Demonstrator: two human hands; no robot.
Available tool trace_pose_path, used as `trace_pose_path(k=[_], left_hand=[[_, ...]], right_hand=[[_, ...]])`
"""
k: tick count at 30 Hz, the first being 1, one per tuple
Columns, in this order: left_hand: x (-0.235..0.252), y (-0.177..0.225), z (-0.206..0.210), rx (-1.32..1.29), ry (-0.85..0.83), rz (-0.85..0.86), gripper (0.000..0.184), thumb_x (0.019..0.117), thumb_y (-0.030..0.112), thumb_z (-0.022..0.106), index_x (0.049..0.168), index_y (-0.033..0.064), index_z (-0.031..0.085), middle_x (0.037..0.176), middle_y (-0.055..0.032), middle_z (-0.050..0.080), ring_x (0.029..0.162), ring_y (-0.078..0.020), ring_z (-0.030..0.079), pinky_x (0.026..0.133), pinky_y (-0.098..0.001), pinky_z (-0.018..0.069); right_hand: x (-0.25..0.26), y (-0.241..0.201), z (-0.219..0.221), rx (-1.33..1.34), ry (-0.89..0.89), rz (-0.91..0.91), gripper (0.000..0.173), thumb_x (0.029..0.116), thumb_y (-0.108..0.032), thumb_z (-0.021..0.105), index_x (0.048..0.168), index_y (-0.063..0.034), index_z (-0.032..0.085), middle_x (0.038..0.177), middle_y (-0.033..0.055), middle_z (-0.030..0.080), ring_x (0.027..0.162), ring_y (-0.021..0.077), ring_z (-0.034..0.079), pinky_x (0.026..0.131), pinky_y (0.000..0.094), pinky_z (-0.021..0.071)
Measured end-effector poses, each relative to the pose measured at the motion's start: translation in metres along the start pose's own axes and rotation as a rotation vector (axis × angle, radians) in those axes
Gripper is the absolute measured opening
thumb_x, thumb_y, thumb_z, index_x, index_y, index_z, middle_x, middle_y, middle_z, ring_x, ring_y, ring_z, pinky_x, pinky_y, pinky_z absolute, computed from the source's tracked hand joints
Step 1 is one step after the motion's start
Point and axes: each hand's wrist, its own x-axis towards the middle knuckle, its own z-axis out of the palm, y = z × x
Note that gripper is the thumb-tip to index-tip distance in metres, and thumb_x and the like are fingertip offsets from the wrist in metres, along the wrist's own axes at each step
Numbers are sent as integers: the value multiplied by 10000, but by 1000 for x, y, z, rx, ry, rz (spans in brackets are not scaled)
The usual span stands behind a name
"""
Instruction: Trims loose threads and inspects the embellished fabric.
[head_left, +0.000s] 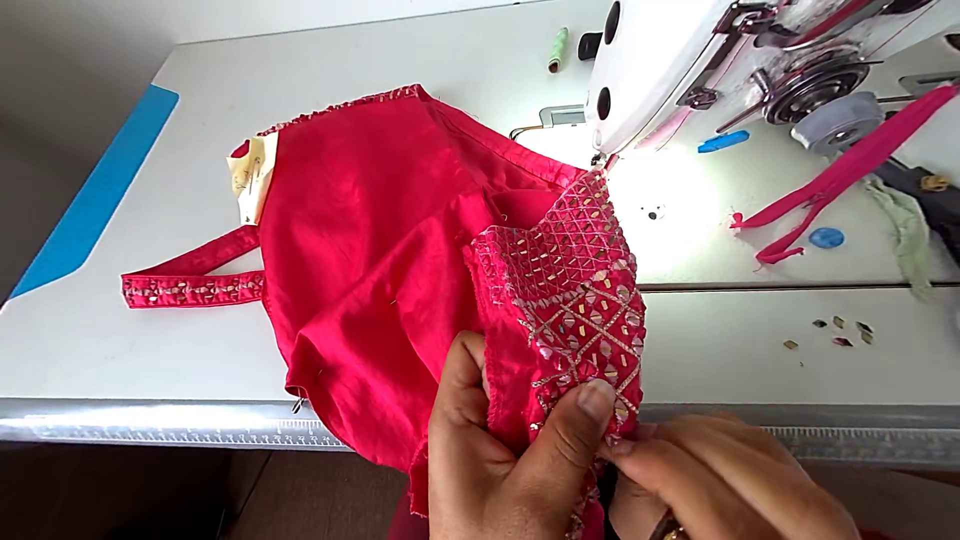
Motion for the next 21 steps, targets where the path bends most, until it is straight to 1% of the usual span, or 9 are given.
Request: trace_pose_path(k=[3,5,9,12,14,15,17,19,21], left_hand=[[2,2,-5,-46,-39,-79,243,893,-62,697,1016,63,528,809,-6,707,729,-47,704,676,-216,608],[3,3,-6,-78,-51,-114,225,905,-55,684,1020,63,532,817,-11,704,735,-50,704,685,-218,608],[3,3,-7,-141,-46,-141,215,917,-43,678,1060,50,549,849,-30,728,765,-66,725,717,-238,620],[3,1,-7,-135,-55,-113,219,912,-28,697,1067,48,562,860,-29,734,778,-67,728,732,-240,621],[1,1,-7,-123,-66,-103,223,912,-22,704,1075,49,570,874,-21,741,794,-66,732,745,-245,623],[1,1,-8,-109,-74,-96,227,914,-18,702,1083,53,569,886,-11,743,806,-61,732,755,-244,623],[0,1,-8,-81,-91,-76,255,915,-24,698,1109,62,557,919,10,750,835,-51,734,776,-243,627],[-1,1,-7,-77,-101,-65,275,917,-29,696,1128,64,546,936,16,746,849,-49,732,786,-244,627],[-2,0,-7,-83,-103,-56,273,921,-27,694,1135,59,548,938,15,744,854,-50,730,791,-244,624]], right_hand=[[-2,5,2,19,-17,-145,90,1030,-119,548,940,-116,558,850,49,526,719,169,475,690,265,398],[-3,8,2,22,-17,-194,87,1035,-107,544,950,-105,565,888,57,539,751,176,478,718,271,398],[-5,10,6,75,50,-126,2,1010,-106,588,1012,-107,590,978,50,596,823,158,541,775,244,444],[-4,7,4,109,62,-56,56,1007,-139,618,1058,-118,610,975,32,616,837,135,573,779,219,466],[-4,8,-1,148,44,-48,77,1002,-120,614,1076,-107,627,987,46,621,839,149,567,773,237,457],[-4,9,-5,171,38,-13,64,1007,-124,607,1069,-115,621,996,38,622,866,132,588,797,222,479],[-4,13,-14,201,46,137,28,1033,-175,585,1039,-150,597,1003,-18,608,927,35,621,847,148,511],[-5,23,-18,235,86,302,80,1044,-274,589,1029,-202,621,986,-107,628,888,-60,621,760,77,504],[-7,33,-21,326,120,425,89,1048,-337,591,1035,-255,622,950,-161,635,786,-80,614,657,74,506]])
